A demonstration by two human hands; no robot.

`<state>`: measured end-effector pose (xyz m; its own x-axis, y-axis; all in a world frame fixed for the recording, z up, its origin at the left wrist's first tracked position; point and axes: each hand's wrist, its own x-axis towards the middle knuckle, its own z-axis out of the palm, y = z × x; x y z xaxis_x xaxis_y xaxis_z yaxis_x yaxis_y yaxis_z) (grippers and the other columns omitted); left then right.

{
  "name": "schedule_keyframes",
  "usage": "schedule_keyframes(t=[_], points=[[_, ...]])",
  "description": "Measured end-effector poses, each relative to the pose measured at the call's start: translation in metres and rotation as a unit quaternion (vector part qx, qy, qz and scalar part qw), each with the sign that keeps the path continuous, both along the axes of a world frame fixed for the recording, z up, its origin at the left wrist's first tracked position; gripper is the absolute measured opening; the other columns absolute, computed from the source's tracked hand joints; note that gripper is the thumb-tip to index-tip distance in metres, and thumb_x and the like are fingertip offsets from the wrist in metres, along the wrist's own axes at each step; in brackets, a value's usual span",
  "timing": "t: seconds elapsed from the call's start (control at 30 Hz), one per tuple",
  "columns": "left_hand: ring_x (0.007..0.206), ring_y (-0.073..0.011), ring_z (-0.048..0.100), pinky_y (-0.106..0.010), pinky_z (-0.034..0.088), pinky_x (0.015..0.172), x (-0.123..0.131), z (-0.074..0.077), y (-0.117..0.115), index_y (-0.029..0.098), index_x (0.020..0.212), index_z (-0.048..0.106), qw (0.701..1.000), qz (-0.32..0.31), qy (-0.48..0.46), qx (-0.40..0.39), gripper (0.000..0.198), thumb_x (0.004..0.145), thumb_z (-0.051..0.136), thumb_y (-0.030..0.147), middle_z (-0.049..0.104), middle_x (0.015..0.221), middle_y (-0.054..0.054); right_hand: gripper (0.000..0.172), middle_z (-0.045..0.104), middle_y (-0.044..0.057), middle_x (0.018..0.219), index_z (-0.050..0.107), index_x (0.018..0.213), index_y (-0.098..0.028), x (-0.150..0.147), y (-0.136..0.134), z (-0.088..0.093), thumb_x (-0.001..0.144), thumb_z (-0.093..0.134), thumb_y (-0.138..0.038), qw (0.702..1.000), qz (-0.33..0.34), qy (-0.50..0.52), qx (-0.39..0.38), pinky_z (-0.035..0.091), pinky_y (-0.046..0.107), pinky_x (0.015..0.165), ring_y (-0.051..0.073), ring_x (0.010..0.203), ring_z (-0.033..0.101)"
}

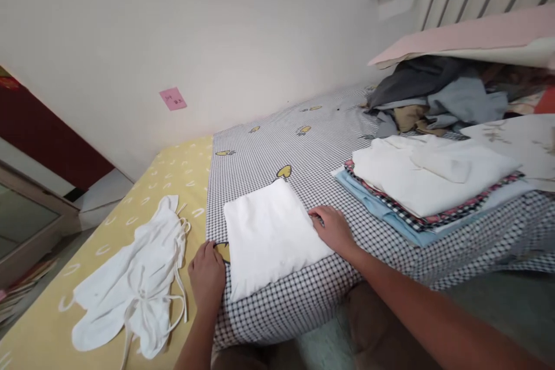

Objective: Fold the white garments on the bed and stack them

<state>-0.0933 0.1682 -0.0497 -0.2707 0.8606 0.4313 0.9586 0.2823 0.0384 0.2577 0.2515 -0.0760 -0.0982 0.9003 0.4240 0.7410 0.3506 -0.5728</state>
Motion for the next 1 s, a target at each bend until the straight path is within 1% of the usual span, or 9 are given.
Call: schedule_keyframes(t=[0.13,0.23,0.3,0.4,0.5,0.63,0.77,0.93,1.0], points=[[0.128,-0.0272,0.059,-0.045,0.044,0.106,-0.0008,0.0003,0.0000,0.011,0.126,0.061,1.000,0.001,0.019,-0.006,0.041,0.102,0.029,0.021,0.067,0.135,-0.015,0.033,0.075,0.005,0.103,0.065,0.116,-0.024,0.0003,0.0010,-0.0005,0.086,0.053,-0.015,0.999,-0.011,0.051,0.001,0.042,0.039,0.093,0.023,0.101,0.064],[0.127,-0.0271,0.060,-0.044,0.045,0.106,-0.0015,-0.0008,0.0009,0.011,0.126,0.061,1.000,0.006,0.026,-0.009,0.041,0.102,0.029,0.020,0.067,0.135,-0.015,0.035,0.075,0.003,0.100,0.065,0.117,-0.025,0.0023,0.0005,0.0013,0.087,0.052,-0.015,0.996,0.008,0.087,0.003,0.044,0.038,0.091,0.021,0.096,0.066],[0.126,-0.0273,0.060,-0.044,0.045,0.106,-0.0017,-0.0014,0.0016,0.011,0.126,0.060,1.000,0.008,0.026,-0.007,0.041,0.101,0.030,0.020,0.067,0.135,-0.015,0.031,0.075,0.003,0.101,0.067,0.112,-0.025,0.0041,-0.0002,0.0031,0.088,0.051,-0.016,0.994,0.026,0.102,0.004,0.044,0.037,0.091,0.020,0.094,0.067],[0.126,-0.0283,0.060,-0.045,0.045,0.106,-0.0010,-0.0008,0.0018,0.011,0.126,0.060,1.000,0.005,0.019,-0.001,0.041,0.100,0.030,0.019,0.067,0.134,-0.015,0.018,0.074,0.003,0.098,0.070,0.092,-0.024,0.0063,-0.0007,0.0044,0.090,0.052,-0.023,0.992,0.054,0.110,0.004,0.044,0.037,0.090,0.020,0.096,0.067],[0.125,-0.0293,0.061,-0.048,0.046,0.106,0.0002,0.0008,0.0016,0.010,0.125,0.062,1.000,0.004,0.008,0.004,0.040,0.100,0.032,0.019,0.067,0.134,-0.018,0.019,0.073,0.004,0.100,0.070,0.079,-0.023,0.0076,0.0000,0.0036,0.090,0.056,-0.029,0.992,0.061,0.114,-0.010,0.043,0.039,0.093,0.021,0.100,0.066],[0.126,-0.0289,0.061,-0.048,0.046,0.106,0.0009,0.0010,0.0020,0.011,0.126,0.062,1.000,0.008,0.002,0.003,0.040,0.099,0.033,0.019,0.066,0.135,-0.018,0.026,0.071,0.006,0.112,0.074,0.078,-0.023,0.0079,0.0007,0.0027,0.091,0.055,-0.034,0.992,0.065,0.102,-0.040,0.040,0.044,0.098,0.024,0.110,0.064],[0.126,-0.0295,0.060,-0.048,0.046,0.106,0.0005,-0.0003,0.0020,0.010,0.127,0.061,1.000,0.008,0.009,0.000,0.041,0.099,0.032,0.019,0.066,0.135,-0.018,0.030,0.070,0.006,0.119,0.077,0.086,-0.024,0.0066,0.0008,0.0029,0.094,0.051,-0.036,0.993,0.072,0.077,-0.050,0.038,0.047,0.100,0.026,0.115,0.062],[0.126,-0.0289,0.060,-0.047,0.044,0.107,0.0009,-0.0005,0.0004,0.011,0.126,0.061,1.000,0.009,0.018,-0.004,0.040,0.099,0.033,0.019,0.066,0.135,-0.017,0.018,0.071,0.007,0.117,0.075,0.078,-0.024,0.0067,0.0036,-0.0022,0.086,0.063,-0.035,0.994,0.072,0.069,-0.035,0.039,0.049,0.101,0.028,0.114,0.063],[0.127,-0.0282,0.059,-0.046,0.044,0.106,0.0008,-0.0009,0.0003,0.011,0.126,0.060,1.000,0.010,0.019,-0.007,0.039,0.099,0.033,0.019,0.066,0.136,-0.016,0.016,0.072,0.007,0.118,0.074,0.075,-0.023,0.0082,0.0050,-0.0045,0.084,0.065,-0.034,0.993,0.080,0.076,-0.034,0.039,0.050,0.101,0.028,0.114,0.063]])
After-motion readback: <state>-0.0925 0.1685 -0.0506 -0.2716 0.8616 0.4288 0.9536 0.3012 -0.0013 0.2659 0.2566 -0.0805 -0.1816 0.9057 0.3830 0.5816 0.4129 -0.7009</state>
